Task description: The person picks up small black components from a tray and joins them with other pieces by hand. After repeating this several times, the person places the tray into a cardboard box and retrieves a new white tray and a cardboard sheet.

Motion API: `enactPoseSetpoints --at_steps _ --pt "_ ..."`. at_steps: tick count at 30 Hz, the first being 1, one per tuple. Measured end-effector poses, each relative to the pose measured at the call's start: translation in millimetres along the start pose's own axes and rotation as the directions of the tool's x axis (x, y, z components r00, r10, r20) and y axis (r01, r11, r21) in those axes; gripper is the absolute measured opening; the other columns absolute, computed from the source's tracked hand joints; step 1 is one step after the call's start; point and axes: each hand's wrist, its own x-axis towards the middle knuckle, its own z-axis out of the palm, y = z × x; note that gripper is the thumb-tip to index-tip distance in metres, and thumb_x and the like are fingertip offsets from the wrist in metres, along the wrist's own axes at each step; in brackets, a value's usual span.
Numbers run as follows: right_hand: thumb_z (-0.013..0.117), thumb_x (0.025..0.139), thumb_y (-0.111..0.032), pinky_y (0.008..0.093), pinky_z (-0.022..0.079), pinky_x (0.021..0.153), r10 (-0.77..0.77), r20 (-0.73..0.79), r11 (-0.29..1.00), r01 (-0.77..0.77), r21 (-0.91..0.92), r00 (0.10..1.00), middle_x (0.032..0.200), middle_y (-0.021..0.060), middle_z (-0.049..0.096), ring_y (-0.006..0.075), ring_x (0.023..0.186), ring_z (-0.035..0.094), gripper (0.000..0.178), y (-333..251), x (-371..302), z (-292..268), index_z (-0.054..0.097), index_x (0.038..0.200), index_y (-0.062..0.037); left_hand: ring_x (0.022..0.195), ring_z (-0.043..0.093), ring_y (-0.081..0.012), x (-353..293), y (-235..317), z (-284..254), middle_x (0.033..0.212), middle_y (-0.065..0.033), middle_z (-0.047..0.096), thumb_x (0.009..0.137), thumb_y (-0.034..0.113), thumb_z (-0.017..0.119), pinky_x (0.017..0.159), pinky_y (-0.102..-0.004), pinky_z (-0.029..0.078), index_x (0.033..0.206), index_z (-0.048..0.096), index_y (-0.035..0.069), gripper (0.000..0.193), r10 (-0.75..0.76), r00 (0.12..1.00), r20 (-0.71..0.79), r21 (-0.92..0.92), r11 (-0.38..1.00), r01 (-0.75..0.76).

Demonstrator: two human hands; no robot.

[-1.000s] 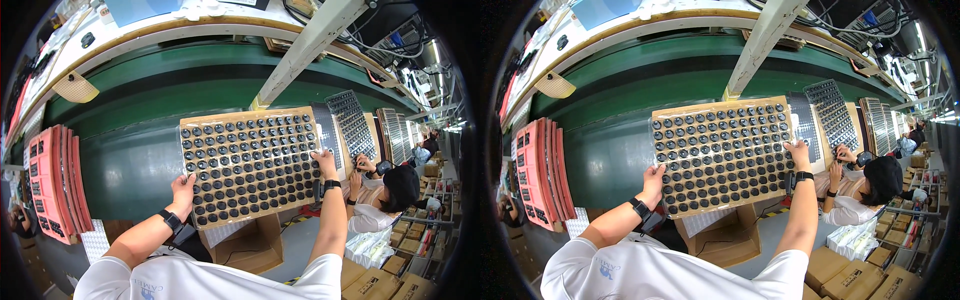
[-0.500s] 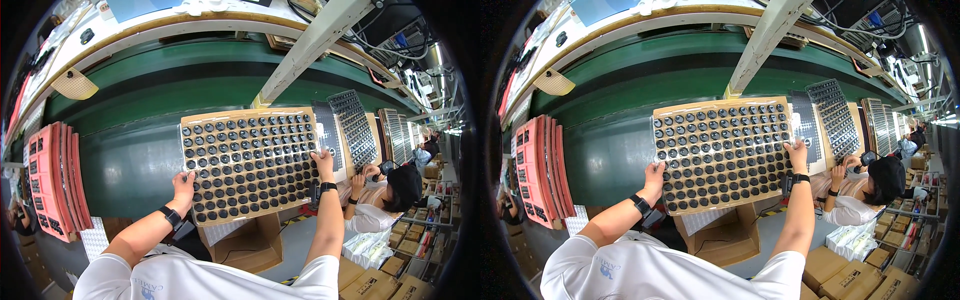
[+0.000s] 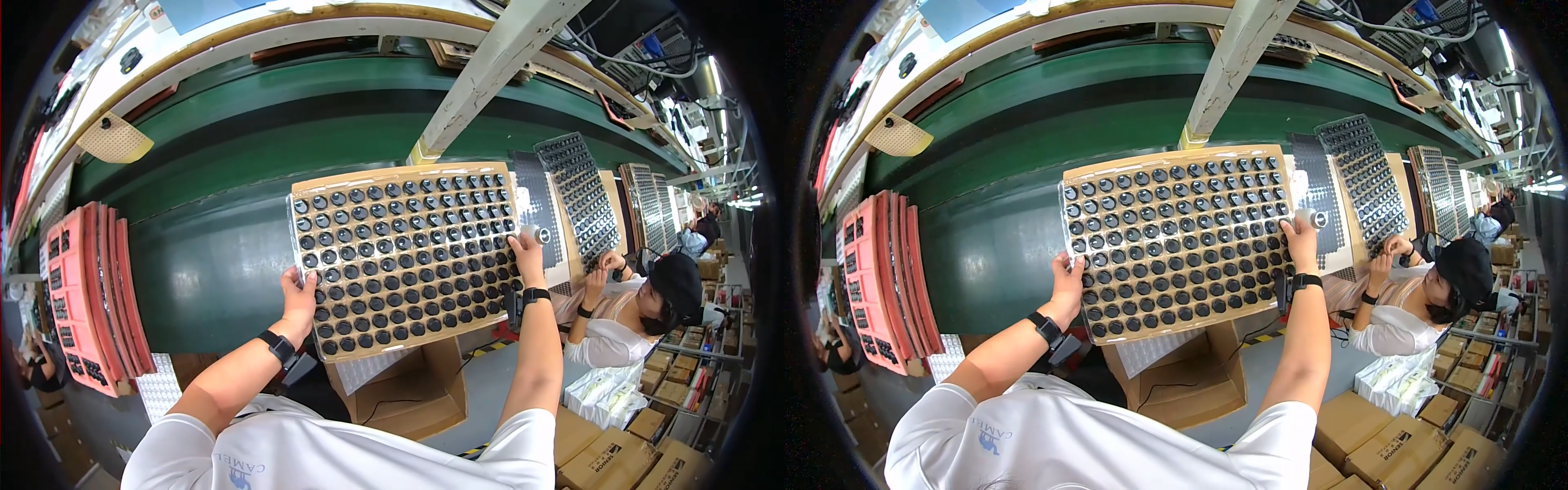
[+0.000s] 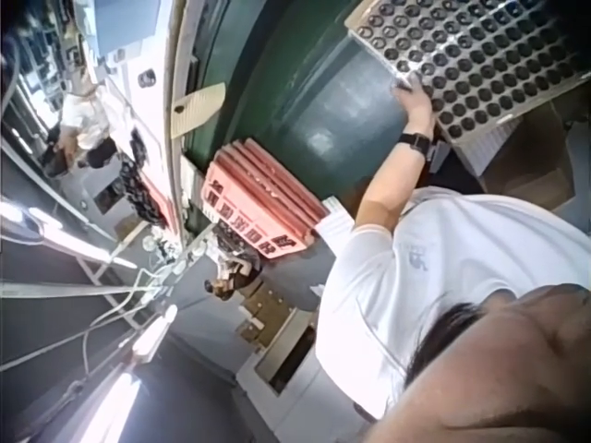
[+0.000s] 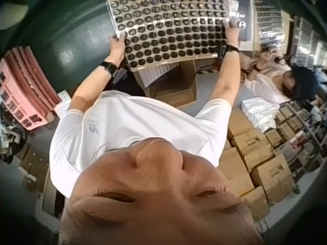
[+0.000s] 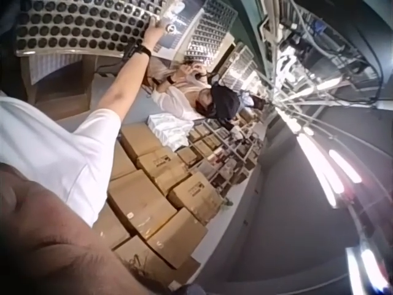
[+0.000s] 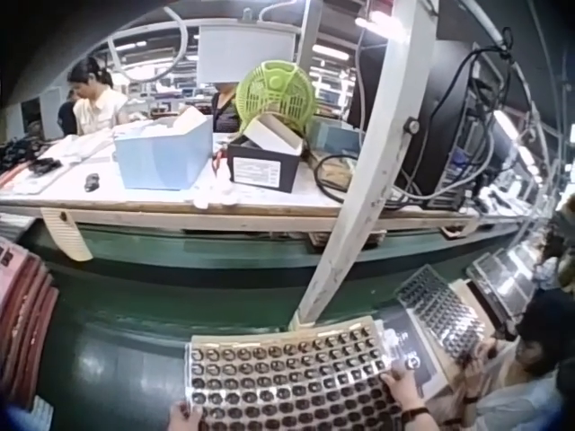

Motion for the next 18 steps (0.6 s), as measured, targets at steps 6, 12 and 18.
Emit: enactPoseSetpoints --at_steps 6,12,18 --pt "0.061 0.087 -0.023 0.0324 0.048 0.073 0.048 0.060 0.963 -0.030 -0.267 0.997 0.092 0.0184 0.067 0.0241 0.082 0.064 0.035 -19.1 -12.8 -2.8 0.060 0.108 0.0045 0.108 0.048 -0.0212 -18.5 37.0 -5.0 0.120 -0.0128 0.049 0.093 0.026 0.054 0.093 -0.0348 0.039 0.135 0.029 0.005 0.053 -0.098 0.986 0.138 -0.169 0.978 0.121" --pt "0.051 0.092 -0.017 0.0339 0.043 0.090 -0.009 -0.226 1.000 0.002 -0.029 0.974 0.112 0.0177 0.062 0.0259 0.105 0.058 0.029 -9.3 -60.5 -16.6 0.058 0.112 0.0033 0.109 0.048 -0.0200 -8.5 29.2 -15.2 0.121 -0.0125 0.050 0.092 0.028 0.056 0.093 -0.0346 0.040 0.134 0.031 0.002 0.055 -0.084 0.965 0.248 -0.156 0.980 0.125" --pt "0.044 0.094 -0.007 0.0352 0.037 0.101 0.069 -0.465 0.967 0.056 0.249 0.882 0.134 0.0196 0.044 0.0263 0.121 0.046 0.038 0.3 -174.8 16.9 0.041 0.130 0.0069 0.112 0.048 -0.0204 4.0 14.9 -26.5 0.121 -0.0135 0.052 0.093 0.033 0.053 0.095 -0.0345 0.039 0.130 0.033 -0.003 0.055 -0.071 0.947 0.315 -0.069 0.993 0.097"
